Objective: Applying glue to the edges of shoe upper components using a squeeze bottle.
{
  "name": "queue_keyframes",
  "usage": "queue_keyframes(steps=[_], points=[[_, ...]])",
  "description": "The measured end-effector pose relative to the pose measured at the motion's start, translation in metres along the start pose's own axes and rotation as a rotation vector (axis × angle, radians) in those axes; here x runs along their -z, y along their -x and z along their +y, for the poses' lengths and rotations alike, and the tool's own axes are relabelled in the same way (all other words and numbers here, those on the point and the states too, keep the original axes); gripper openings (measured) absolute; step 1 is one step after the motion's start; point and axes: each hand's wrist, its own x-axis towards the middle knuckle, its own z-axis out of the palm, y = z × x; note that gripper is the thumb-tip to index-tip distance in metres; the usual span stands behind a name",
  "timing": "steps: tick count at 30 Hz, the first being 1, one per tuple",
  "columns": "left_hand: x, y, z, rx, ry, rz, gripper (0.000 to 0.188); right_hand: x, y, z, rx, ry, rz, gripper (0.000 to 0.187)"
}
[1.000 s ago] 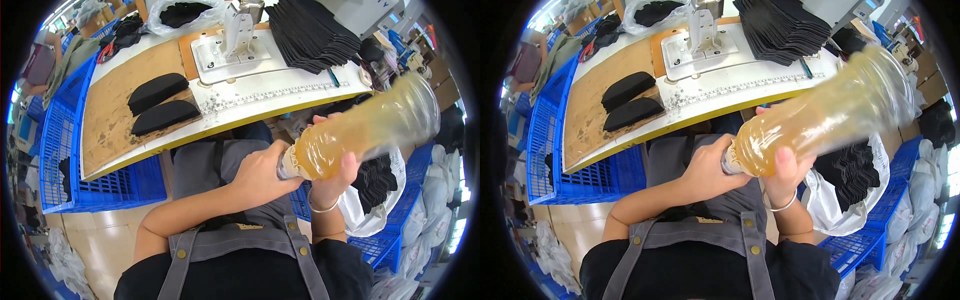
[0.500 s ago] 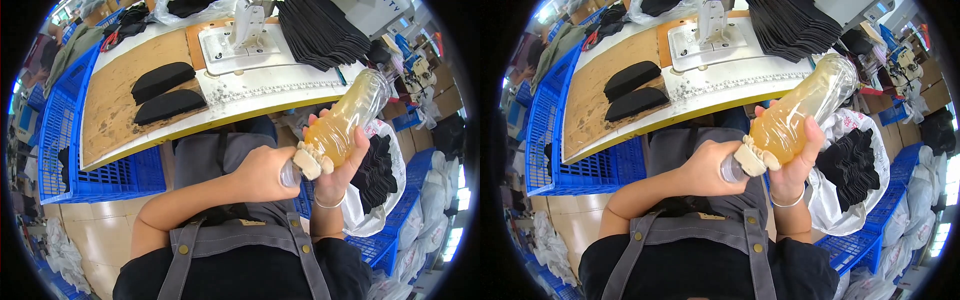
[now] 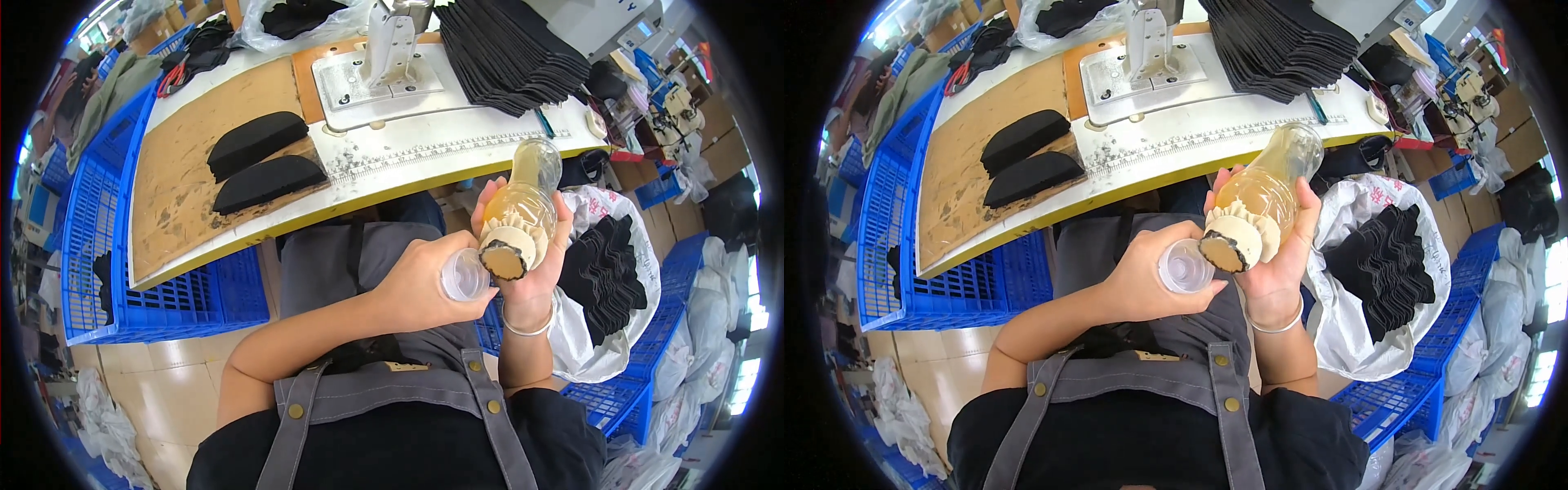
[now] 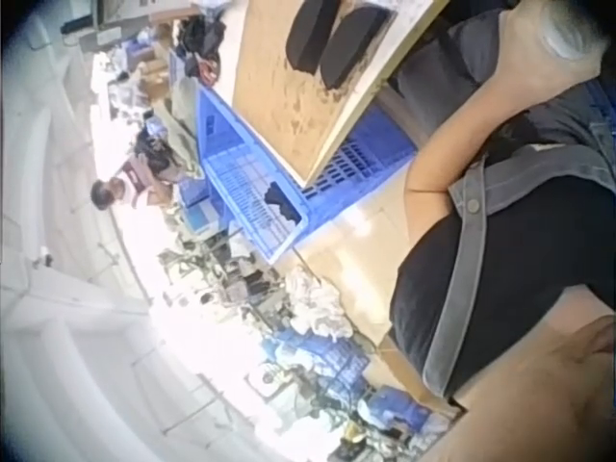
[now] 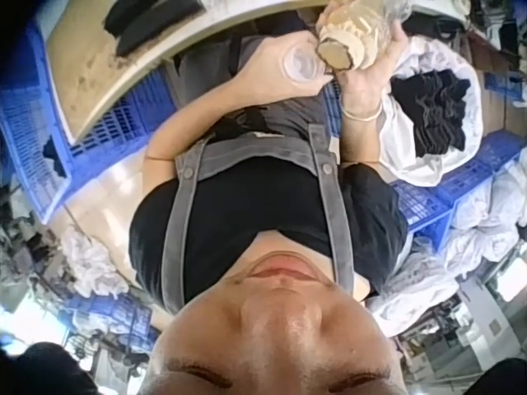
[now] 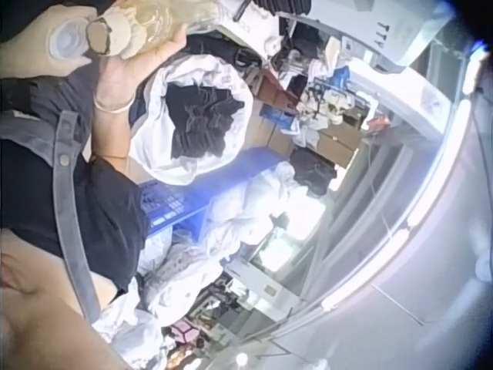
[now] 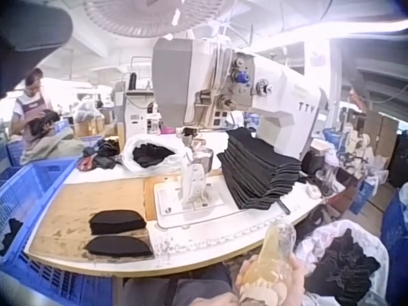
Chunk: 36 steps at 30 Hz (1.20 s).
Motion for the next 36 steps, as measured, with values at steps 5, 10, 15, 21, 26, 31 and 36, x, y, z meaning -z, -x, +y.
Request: queue_keyframes(steps=[5,10,15,21,26,31,36], points=[[-0.001,-0.005,0.005,-0.012,-0.021,0.022,0.036,-0.001,0.002,-0.002,-0.005,-0.113,-0.024,0.055],[0.011,-0.013,0.018,0.052,-0.119,-0.059,0.039,-0.004,0.003,-0.001,0.145,-0.083,0.028,0.058],[0.012,-0.026,0.029,0.156,-0.180,-0.161,0.050,0.003,0.002,-0.002,0.134,-0.064,0.046,0.060],[0.010,-0.039,0.042,0.234,-0.264,-0.199,0.057,0.006,0.004,-0.008,0.171,-0.068,0.100,0.058],[0.007,-0.051,0.050,0.271,-0.297,-0.223,0.055,0.018,0.002,-0.012,0.224,-0.066,0.050,0.057],[0.005,-0.060,0.054,0.252,-0.334,-0.236,0.054,0.021,0.001,-0.014,0.288,-0.066,0.081,0.058],[0.001,-0.066,0.060,0.210,-0.443,-0.258,0.056,0.020,0.002,-0.015,0.291,-0.103,0.127,0.057]])
